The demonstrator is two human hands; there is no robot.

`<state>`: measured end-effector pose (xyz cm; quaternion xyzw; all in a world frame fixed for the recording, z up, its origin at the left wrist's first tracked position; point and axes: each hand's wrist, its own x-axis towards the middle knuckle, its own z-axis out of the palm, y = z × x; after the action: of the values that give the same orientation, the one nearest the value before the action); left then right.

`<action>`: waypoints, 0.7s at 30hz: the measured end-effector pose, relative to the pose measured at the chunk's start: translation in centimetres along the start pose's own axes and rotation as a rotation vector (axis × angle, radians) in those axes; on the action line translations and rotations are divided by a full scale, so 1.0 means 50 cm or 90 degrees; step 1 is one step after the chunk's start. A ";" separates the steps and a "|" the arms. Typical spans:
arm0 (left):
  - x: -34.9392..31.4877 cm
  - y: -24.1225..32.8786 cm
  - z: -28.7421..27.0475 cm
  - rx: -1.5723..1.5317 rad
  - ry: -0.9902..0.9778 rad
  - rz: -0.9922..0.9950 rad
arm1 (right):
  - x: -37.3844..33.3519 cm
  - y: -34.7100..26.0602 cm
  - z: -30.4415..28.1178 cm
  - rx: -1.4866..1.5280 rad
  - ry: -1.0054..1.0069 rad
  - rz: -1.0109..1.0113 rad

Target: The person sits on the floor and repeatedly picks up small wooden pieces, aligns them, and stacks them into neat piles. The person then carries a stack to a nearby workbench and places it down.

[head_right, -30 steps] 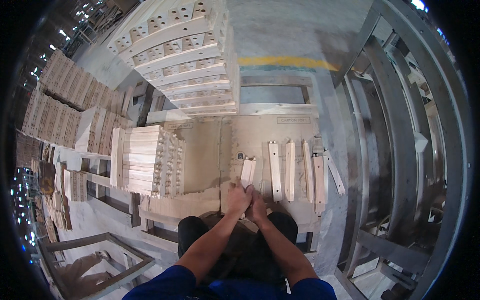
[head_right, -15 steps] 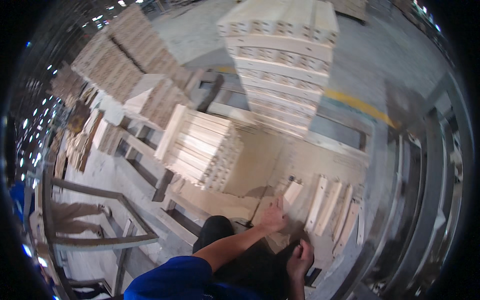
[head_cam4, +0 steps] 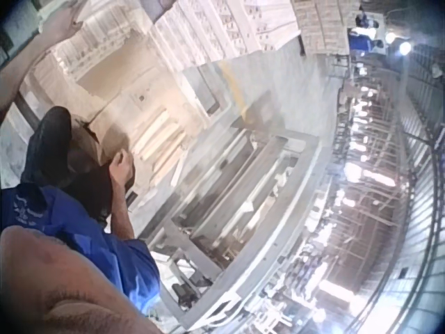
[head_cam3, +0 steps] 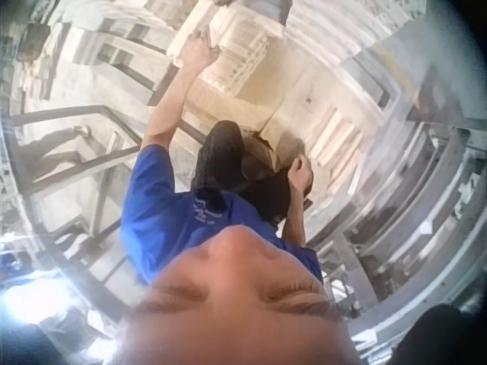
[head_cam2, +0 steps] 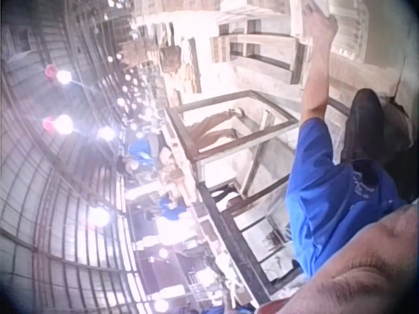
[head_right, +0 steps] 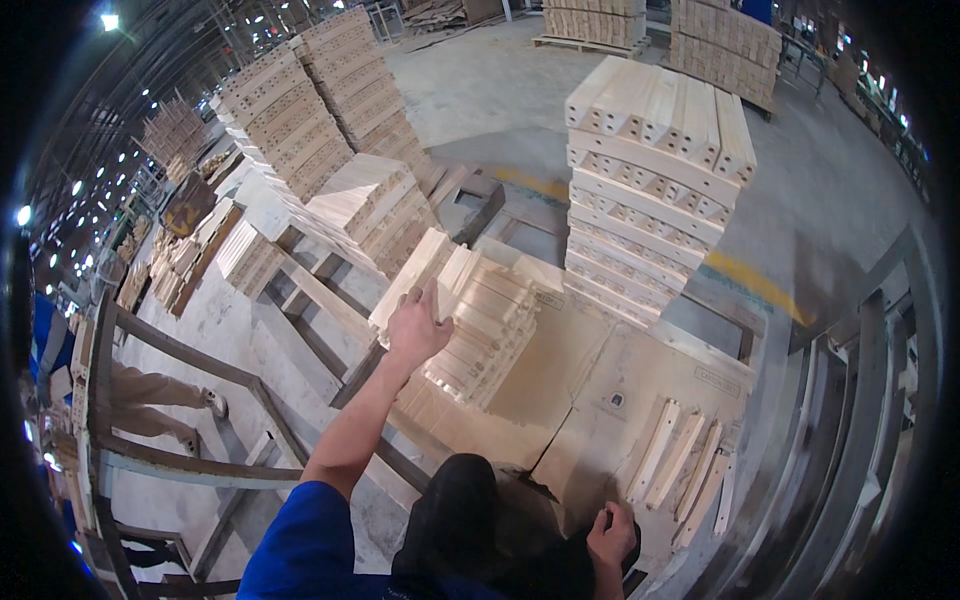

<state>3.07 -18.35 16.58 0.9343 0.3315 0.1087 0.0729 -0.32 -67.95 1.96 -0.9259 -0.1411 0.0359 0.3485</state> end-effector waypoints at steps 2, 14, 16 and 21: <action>0.031 -0.019 0.005 0.033 -0.003 0.001 | -0.004 0.006 0.008 -0.014 -0.002 0.000; 0.060 -0.104 0.041 0.111 0.091 0.025 | 0.335 -0.297 0.113 0.229 -0.060 -0.218; 0.059 -0.097 0.036 0.134 0.165 0.048 | 0.460 -0.414 0.162 0.244 -0.016 -0.295; 0.097 -0.104 0.027 0.059 0.043 -0.022 | 0.682 -0.608 0.305 -0.016 0.013 -0.398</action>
<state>3.94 -11.34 14.96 0.9268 0.3542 0.1231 0.0199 22.65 -26.70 11.45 -0.8423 -0.4157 -0.0842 0.3325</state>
